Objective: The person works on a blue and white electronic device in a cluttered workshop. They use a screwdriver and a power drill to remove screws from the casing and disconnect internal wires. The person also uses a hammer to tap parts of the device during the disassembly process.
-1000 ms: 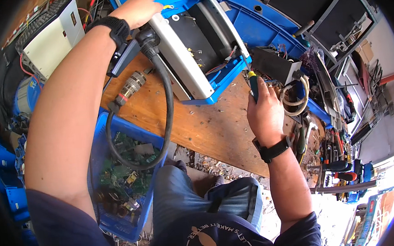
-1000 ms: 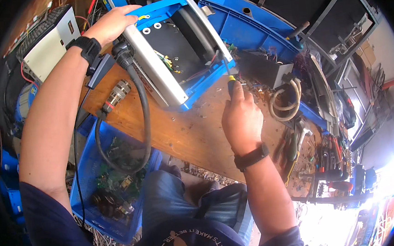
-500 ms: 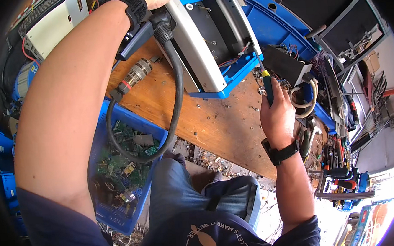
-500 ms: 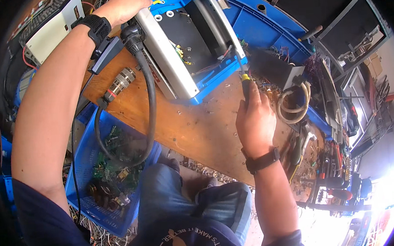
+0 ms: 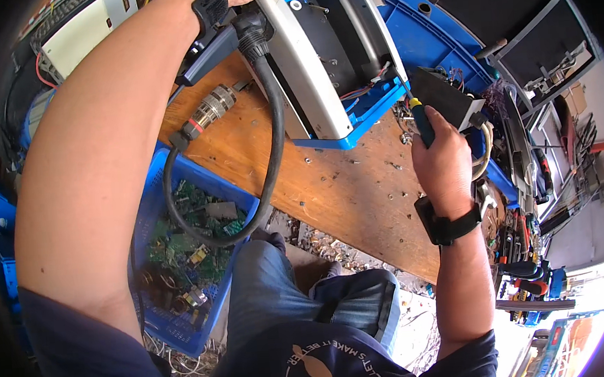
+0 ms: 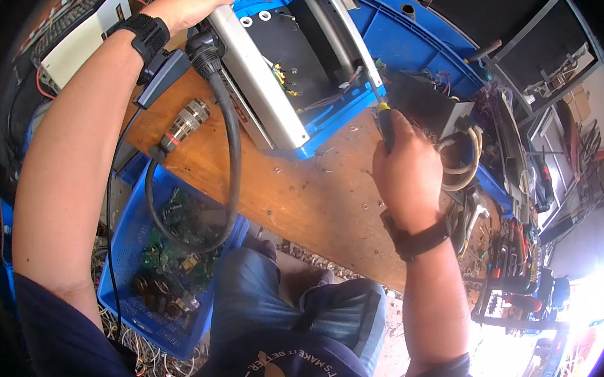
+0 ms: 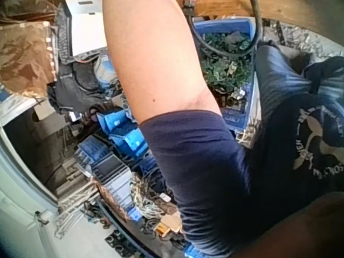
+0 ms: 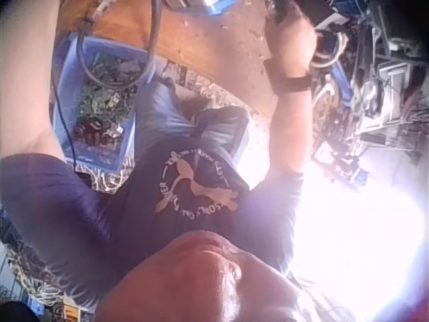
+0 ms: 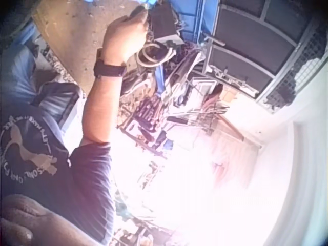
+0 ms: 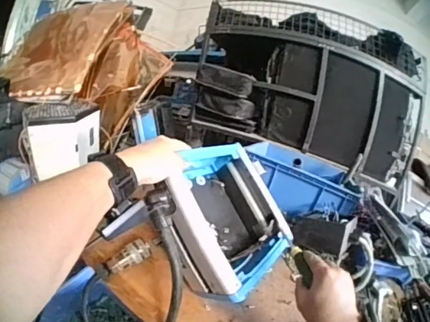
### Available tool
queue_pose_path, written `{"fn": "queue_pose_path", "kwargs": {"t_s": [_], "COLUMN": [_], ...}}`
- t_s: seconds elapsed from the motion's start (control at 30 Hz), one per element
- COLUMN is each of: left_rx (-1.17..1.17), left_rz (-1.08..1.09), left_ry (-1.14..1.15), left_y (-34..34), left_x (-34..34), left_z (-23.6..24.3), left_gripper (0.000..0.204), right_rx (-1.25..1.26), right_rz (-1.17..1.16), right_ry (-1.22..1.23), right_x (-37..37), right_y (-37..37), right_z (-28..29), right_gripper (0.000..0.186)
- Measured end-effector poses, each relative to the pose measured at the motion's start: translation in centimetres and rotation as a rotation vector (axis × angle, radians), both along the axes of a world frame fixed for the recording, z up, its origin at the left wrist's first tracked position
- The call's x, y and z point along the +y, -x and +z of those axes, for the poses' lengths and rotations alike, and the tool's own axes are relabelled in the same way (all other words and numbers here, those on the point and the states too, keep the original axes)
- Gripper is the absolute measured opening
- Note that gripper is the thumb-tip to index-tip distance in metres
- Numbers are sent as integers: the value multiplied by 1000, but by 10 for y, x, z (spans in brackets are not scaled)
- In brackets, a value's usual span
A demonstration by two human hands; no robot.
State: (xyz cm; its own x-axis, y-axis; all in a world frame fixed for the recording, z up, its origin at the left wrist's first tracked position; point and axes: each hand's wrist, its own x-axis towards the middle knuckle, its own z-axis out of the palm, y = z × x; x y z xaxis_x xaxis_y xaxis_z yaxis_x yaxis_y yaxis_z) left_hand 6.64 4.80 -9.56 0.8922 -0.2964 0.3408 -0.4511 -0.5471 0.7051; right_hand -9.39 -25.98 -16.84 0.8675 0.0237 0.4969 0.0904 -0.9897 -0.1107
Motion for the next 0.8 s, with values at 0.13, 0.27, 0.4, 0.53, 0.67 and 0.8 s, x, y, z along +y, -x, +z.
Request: {"fn": "queue_pose_path", "kwargs": {"t_s": [0.13, 0.27, 0.4, 0.53, 0.67, 0.8], "left_rx": [10, 20, 67, -127, -118, -100], "left_rz": [14, 48, 35, 134, 137, 87], "left_ry": [28, -33, 11, -106, -158, -122], "left_y": [6, 13, 34, -16, -11, -13], "left_x": [-4, -6, -13, 17, 8, 11], "left_z": [-1, 3, 16, -15, -11, -10], "left_gripper": [19, 20, 19, 43, 43, 43], "right_rx": [26, -10, -78, -102, -81, -29], "right_rz": [21, 39, 116, 73, -43, -49], "right_ry": [-121, -181, -233, -134, -51, -80], "right_x": [-15, -28, -51, -37, -6, 2], "right_y": [0, -4, -10, -8, -1, -1], "right_z": [3, -11, -26, -31, -37, -26], "right_gripper": [41, 43, 43, 44, 44, 44]}}
